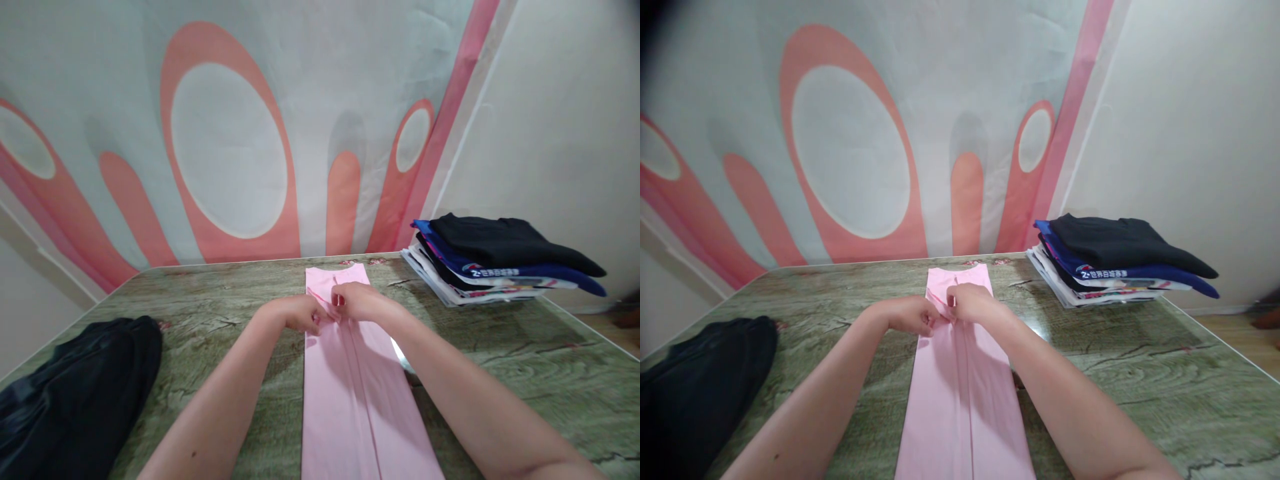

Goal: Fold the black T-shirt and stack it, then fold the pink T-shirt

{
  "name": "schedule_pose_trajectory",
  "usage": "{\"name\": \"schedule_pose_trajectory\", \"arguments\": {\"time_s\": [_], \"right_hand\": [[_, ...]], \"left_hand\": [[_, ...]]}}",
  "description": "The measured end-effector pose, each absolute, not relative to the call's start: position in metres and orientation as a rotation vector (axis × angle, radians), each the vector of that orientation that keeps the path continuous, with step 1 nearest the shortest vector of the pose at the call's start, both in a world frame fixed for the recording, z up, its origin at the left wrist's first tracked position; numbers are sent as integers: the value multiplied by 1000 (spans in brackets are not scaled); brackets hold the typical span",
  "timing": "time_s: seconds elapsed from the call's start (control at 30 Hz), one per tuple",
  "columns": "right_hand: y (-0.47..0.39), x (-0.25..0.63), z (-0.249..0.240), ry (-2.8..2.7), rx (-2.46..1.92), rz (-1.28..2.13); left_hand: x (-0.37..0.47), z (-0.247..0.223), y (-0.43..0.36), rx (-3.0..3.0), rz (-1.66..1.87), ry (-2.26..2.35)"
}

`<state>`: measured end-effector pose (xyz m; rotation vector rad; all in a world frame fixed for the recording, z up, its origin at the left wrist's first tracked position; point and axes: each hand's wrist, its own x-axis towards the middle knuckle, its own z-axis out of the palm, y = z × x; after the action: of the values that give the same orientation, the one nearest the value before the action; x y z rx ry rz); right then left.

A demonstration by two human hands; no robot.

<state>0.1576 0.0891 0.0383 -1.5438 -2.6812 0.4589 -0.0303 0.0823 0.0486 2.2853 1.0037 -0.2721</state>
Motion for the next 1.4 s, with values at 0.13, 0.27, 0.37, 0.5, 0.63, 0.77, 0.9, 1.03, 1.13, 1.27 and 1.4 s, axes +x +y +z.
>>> {"name": "schedule_pose_trajectory", "arguments": {"time_s": [0.13,0.27,0.37,0.5,0.63,0.77,0.9,1.03,1.13,1.27,1.4], "right_hand": [[93,163,38,-2648,-1484,521],[93,164,35,-2642,-1465,516],[93,164,34,-2634,-1490,494],[94,164,35,-2703,-1500,466],[92,163,38,-2751,-1502,447],[90,161,41,-2817,-1571,332],[91,162,43,-2831,-1648,251],[92,162,42,-2790,-1684,309],[92,161,43,-2782,-1678,342],[91,162,46,-2787,-1691,399],[92,164,44,-2794,-1611,400]], "left_hand": [[-33,44,84,2306,-266,987],[-34,42,84,2332,-241,966],[-33,45,83,2330,-254,978],[-33,47,81,2303,-260,1000],[-33,47,81,2312,-242,995],[-30,50,80,2322,-291,1041],[-29,51,80,2305,-315,1104],[-32,50,80,2312,-285,1091],[-34,49,80,2315,-283,1085],[-33,49,80,2340,-296,1099],[-31,50,79,2342,-296,1068]]}}
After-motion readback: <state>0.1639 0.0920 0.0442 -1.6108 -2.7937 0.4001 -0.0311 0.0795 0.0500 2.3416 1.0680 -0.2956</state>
